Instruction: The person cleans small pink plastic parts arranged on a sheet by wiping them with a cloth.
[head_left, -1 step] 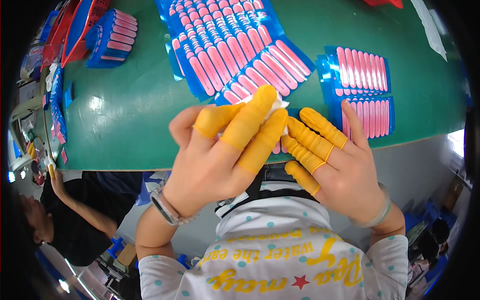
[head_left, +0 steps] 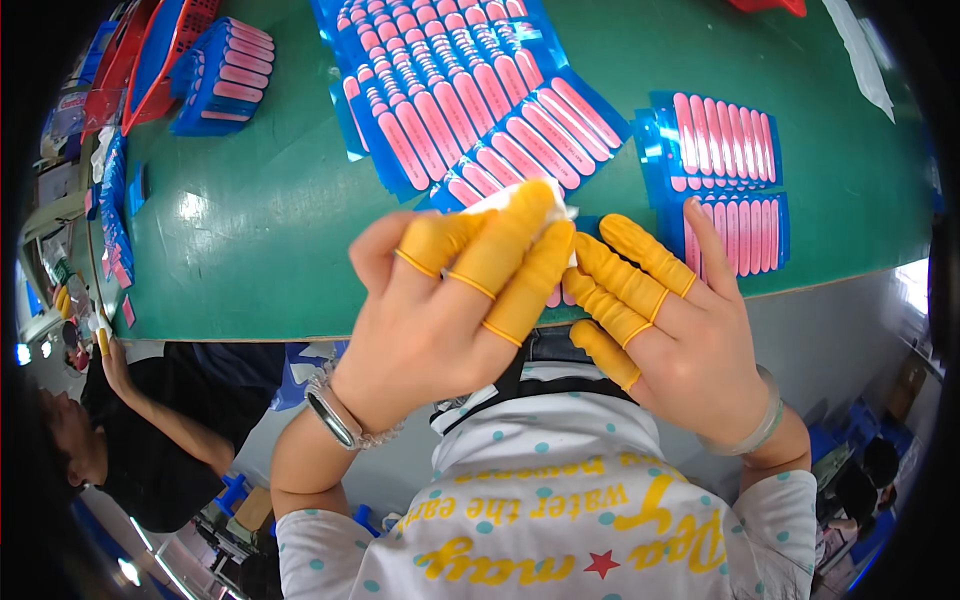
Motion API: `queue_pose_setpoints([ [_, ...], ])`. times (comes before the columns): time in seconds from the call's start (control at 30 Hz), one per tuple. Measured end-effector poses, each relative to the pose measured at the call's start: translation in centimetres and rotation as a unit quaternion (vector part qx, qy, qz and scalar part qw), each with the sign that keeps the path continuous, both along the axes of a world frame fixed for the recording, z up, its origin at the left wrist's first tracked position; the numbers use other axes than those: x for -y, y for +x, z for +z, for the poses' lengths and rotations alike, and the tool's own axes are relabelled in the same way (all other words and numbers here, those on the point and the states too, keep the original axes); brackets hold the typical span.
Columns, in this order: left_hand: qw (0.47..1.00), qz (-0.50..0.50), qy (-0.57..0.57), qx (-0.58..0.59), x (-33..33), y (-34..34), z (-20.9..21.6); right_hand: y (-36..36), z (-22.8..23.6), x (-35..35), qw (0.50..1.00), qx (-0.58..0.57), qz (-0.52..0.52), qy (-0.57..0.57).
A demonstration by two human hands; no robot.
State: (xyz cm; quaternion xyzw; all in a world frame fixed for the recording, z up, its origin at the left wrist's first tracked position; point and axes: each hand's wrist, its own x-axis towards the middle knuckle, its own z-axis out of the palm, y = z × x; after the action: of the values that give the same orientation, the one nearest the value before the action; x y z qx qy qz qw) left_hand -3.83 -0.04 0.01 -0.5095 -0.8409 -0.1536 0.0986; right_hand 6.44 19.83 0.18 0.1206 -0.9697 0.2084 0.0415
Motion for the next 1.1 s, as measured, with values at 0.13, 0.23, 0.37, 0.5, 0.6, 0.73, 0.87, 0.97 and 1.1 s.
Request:
queue_pose_setpoints([
  [0.13,0.998,-0.054,-0.035,0.001,2.5,2.8,-0.5,0.1,0.0,0.3,1.000,-0.005,-0.009,-0.007],
  [0.23,0.997,-0.075,-0.022,0.008,3.1,2.8,-0.7,-0.1,0.1,0.3,1.000,-0.005,-0.006,-0.013],
  [0.37,0.998,-0.039,-0.034,-0.030,0.9,-0.2,-0.1,0.0,0.4,0.2,1.000,0.013,0.001,-0.004],
  [0.5,0.996,-0.079,-0.012,-0.028,2.9,3.2,-1.0,0.2,0.4,0.6,1.000,0.000,-0.009,0.004],
  [0.6,0.997,-0.077,-0.014,-0.014,3.1,3.8,-0.5,0.0,0.1,0.0,0.999,0.007,0.008,-0.037],
  [0.73,0.997,-0.072,-0.014,-0.021,3.1,3.9,-0.4,0.2,0.6,-1.0,1.000,0.003,0.015,0.001],
  [0.87,0.997,-0.053,-0.014,-0.053,1.1,1.3,-1.0,0.4,0.9,-0.5,1.000,0.012,0.009,0.014],
  [0.97,0.997,-0.059,-0.022,-0.043,-0.3,-0.1,-0.8,0.8,0.8,-0.4,0.999,0.010,-0.013,0.034],
  [1.1,0.997,-0.069,-0.027,-0.004,2.0,4.8,-0.3,1.0,0.5,0.0,0.999,-0.003,-0.035,0.029],
])
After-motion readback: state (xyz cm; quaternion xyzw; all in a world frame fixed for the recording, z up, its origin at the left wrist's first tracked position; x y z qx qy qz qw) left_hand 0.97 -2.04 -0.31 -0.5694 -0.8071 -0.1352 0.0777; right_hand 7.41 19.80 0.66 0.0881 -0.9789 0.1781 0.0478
